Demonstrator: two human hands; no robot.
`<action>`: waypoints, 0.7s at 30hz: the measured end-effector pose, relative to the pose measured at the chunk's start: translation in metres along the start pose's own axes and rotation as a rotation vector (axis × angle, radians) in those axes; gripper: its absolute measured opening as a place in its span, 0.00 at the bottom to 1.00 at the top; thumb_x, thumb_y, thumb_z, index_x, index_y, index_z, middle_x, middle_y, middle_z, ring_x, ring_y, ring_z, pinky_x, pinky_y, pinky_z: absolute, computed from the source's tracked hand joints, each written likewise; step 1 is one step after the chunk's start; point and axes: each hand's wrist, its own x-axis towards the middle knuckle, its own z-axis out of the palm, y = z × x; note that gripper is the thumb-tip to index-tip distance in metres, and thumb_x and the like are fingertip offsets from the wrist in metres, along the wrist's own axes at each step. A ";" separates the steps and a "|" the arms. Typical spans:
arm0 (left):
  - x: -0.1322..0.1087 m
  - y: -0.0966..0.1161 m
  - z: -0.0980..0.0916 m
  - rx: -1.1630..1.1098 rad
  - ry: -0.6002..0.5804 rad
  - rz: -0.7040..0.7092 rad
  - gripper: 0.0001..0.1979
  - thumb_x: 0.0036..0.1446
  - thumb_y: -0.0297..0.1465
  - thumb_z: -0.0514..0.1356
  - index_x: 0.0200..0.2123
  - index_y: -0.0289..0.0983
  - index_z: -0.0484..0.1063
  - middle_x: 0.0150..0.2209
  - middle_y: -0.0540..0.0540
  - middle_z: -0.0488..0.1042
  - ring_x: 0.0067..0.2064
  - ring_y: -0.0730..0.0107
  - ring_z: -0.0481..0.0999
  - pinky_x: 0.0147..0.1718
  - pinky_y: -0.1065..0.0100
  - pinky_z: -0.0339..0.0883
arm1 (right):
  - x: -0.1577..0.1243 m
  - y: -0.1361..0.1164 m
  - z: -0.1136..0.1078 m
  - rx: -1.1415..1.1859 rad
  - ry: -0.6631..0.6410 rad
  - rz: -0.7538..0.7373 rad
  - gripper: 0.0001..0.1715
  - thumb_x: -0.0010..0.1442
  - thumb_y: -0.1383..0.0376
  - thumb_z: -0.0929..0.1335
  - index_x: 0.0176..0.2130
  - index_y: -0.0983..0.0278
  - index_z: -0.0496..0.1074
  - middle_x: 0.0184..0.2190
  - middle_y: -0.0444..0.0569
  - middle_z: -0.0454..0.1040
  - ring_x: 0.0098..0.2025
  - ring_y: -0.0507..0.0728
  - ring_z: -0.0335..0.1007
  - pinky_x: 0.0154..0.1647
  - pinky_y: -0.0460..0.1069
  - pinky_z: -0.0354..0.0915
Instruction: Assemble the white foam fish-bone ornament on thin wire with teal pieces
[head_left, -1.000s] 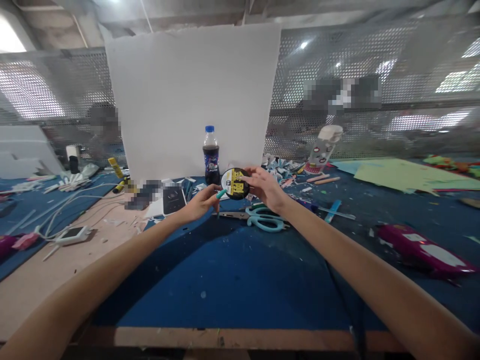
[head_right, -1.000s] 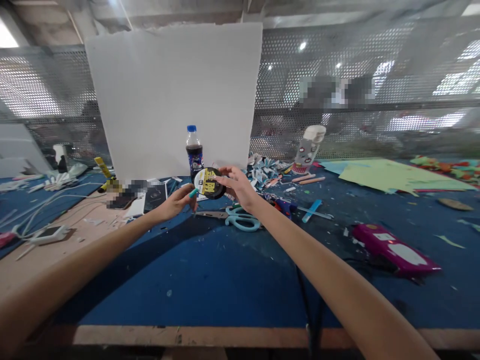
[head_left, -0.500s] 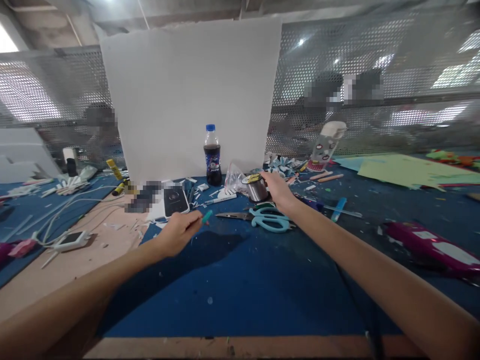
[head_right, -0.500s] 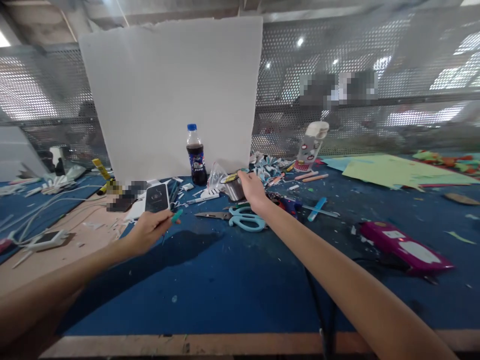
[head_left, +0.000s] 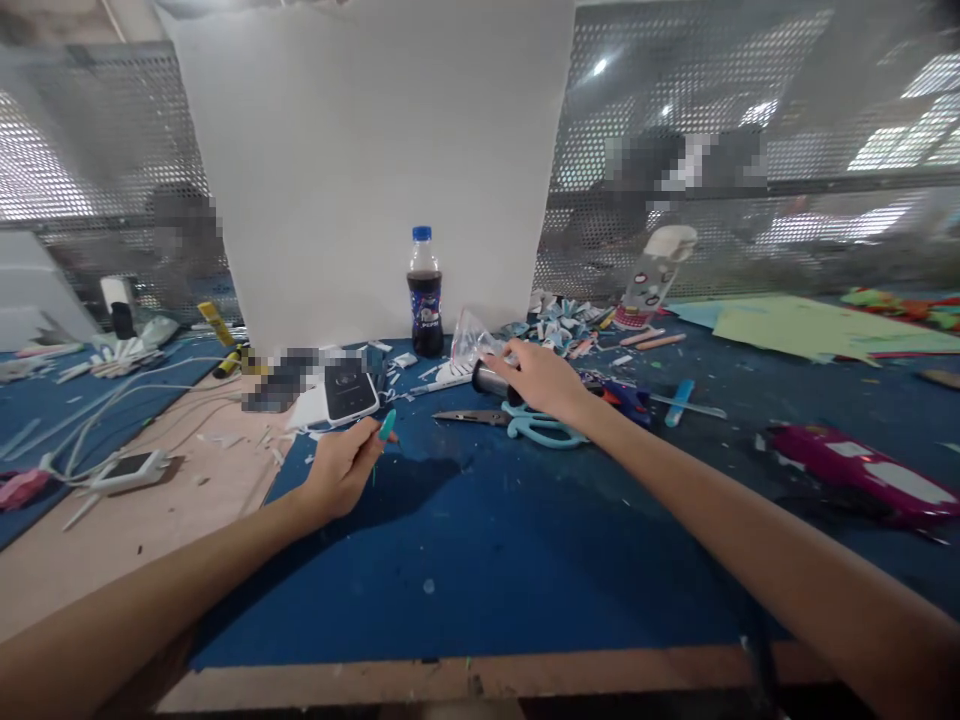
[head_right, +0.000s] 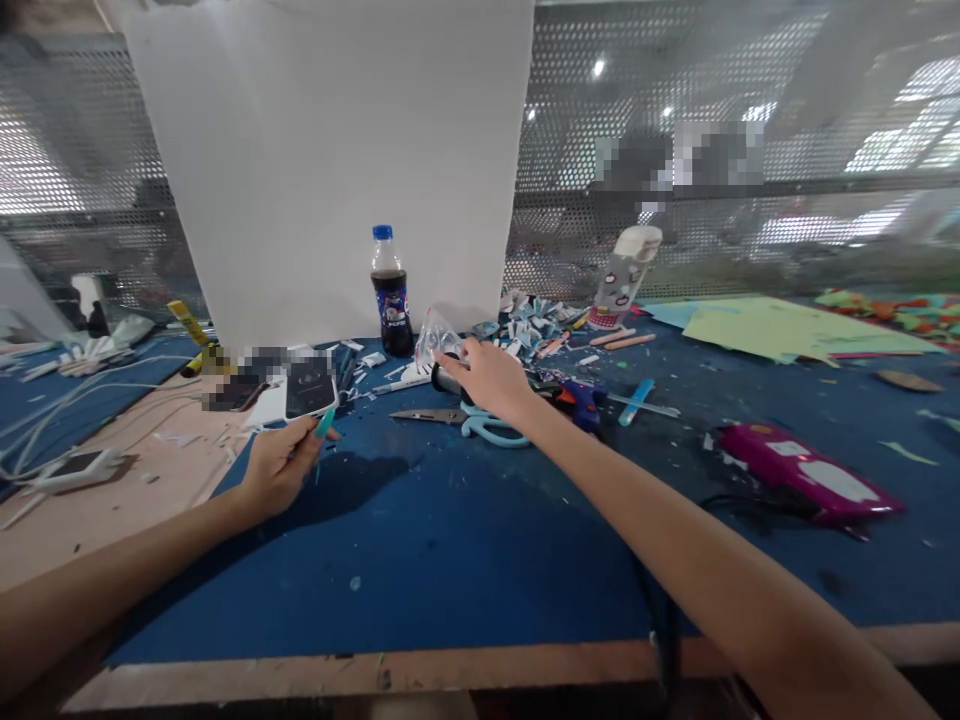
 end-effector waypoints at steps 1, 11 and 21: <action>0.000 -0.001 0.001 -0.032 0.007 -0.037 0.17 0.63 0.34 0.45 0.31 0.33 0.70 0.12 0.56 0.60 0.13 0.80 0.61 0.15 0.78 0.54 | 0.001 0.003 -0.004 -0.001 -0.078 -0.054 0.38 0.57 0.41 0.56 0.48 0.68 0.67 0.39 0.59 0.73 0.35 0.62 0.70 0.31 0.52 0.63; 0.001 -0.002 0.003 -0.050 0.029 -0.079 0.16 0.61 0.33 0.47 0.30 0.32 0.71 0.13 0.55 0.61 0.13 0.80 0.61 0.15 0.78 0.54 | -0.002 0.006 0.001 -0.305 -0.097 -0.110 0.36 0.52 0.59 0.68 0.57 0.69 0.59 0.49 0.67 0.64 0.41 0.69 0.69 0.35 0.56 0.64; 0.000 -0.006 0.004 -0.137 0.028 -0.176 0.13 0.61 0.33 0.49 0.30 0.34 0.70 0.14 0.55 0.60 0.16 0.79 0.62 0.18 0.77 0.56 | 0.000 0.010 -0.013 -0.343 -0.253 -0.239 0.40 0.54 0.61 0.67 0.62 0.54 0.53 0.52 0.60 0.62 0.49 0.71 0.62 0.36 0.57 0.65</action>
